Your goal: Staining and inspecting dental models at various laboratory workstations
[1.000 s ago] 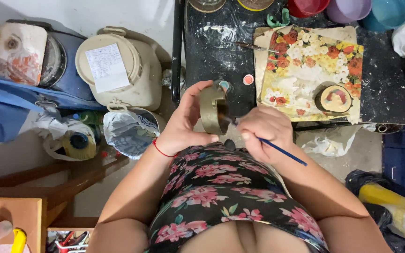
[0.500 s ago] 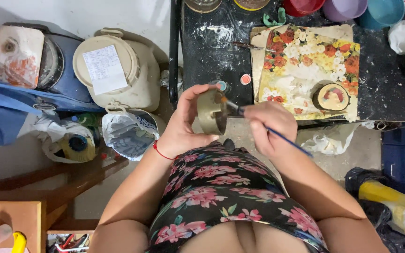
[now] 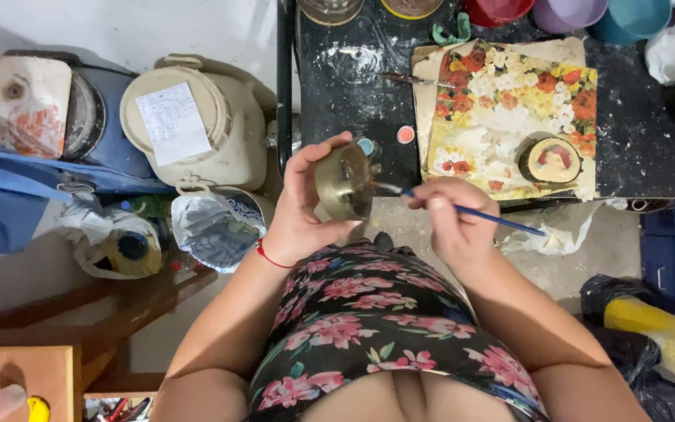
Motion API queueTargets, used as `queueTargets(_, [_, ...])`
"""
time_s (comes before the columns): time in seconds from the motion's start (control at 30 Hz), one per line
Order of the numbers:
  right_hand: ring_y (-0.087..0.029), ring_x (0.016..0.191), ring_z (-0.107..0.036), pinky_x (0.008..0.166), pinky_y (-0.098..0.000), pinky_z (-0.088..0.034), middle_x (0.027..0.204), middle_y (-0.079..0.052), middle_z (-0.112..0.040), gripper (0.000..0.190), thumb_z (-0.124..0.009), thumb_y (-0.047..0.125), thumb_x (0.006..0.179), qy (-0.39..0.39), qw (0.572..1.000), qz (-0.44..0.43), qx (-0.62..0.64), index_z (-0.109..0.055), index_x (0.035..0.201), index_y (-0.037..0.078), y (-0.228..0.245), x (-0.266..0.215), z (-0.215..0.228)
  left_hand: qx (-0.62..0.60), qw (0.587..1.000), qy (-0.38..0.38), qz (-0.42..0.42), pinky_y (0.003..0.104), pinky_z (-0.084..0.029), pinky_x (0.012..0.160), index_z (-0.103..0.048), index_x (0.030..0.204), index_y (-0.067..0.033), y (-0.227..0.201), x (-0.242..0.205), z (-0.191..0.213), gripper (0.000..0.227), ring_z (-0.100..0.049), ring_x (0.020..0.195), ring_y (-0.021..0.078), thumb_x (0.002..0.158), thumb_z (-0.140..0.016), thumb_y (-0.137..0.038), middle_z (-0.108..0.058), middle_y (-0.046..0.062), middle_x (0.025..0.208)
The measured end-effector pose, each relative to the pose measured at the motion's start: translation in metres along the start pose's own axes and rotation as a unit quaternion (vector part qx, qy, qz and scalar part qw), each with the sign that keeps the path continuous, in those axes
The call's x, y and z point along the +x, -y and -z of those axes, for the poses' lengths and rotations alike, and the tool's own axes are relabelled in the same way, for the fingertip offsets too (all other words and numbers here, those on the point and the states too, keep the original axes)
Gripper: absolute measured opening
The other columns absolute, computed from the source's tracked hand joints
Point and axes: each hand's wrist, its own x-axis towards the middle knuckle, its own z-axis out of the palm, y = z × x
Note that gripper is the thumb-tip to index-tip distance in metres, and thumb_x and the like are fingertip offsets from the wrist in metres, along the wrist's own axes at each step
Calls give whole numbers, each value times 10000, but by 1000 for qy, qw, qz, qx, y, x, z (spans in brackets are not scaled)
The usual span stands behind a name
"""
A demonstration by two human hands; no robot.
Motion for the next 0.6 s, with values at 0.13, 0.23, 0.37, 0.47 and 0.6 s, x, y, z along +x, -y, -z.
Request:
queueTargets(0.13, [-258,731,-724,682,-356,-593,883,-226,-747,331,-413,221,1124,-73,989,-114,61,-612,1101,-43,20,14,-11,69,997,-1,-35,577,-288,1263,-335,1465,-111,-9,6,2,875,-411,1512,373,794,-873,46,-415,213,1600])
queueTargets(0.23, [-467,1247,-592,1026,-582,-520,1342,-362,-549,818,-471,770,970,144,925,-290,197,-402,1235,-1,8,11,-17,301,944,49,-127,593,-257,1254,-442,1367,-107,-6,7,7,822,-488,1459,437,719,-916,68,-491,206,1543])
queueTargets(0.37, [-158,993,-498,835,-256,-411,1124,-79,-486,827,-774,497,812,157,894,-312,280,-345,1340,27,-11,-8,-21,457,861,108,-196,649,-44,1286,-532,1466,-276,6,0,6,541,-316,1557,390,965,-729,-224,-500,64,1606])
queueTargets(0.47, [-282,1115,-545,919,-365,-433,1209,-170,-537,830,-912,270,732,134,917,-247,282,-350,1307,62,-22,-6,-26,352,930,69,-81,709,-91,1267,-348,1564,-184,-21,6,-2,754,-165,1579,476,880,-638,-54,-244,150,1668])
queueTargets(0.6, [-291,1312,-473,1122,-456,-346,1407,-189,-485,995,-1052,300,597,136,983,-68,103,-325,1241,84,5,25,-36,-312,903,50,290,590,-597,910,8,1673,-56,-2,-10,3,1315,-702,1074,455,737,-903,-206,-432,378,1475])
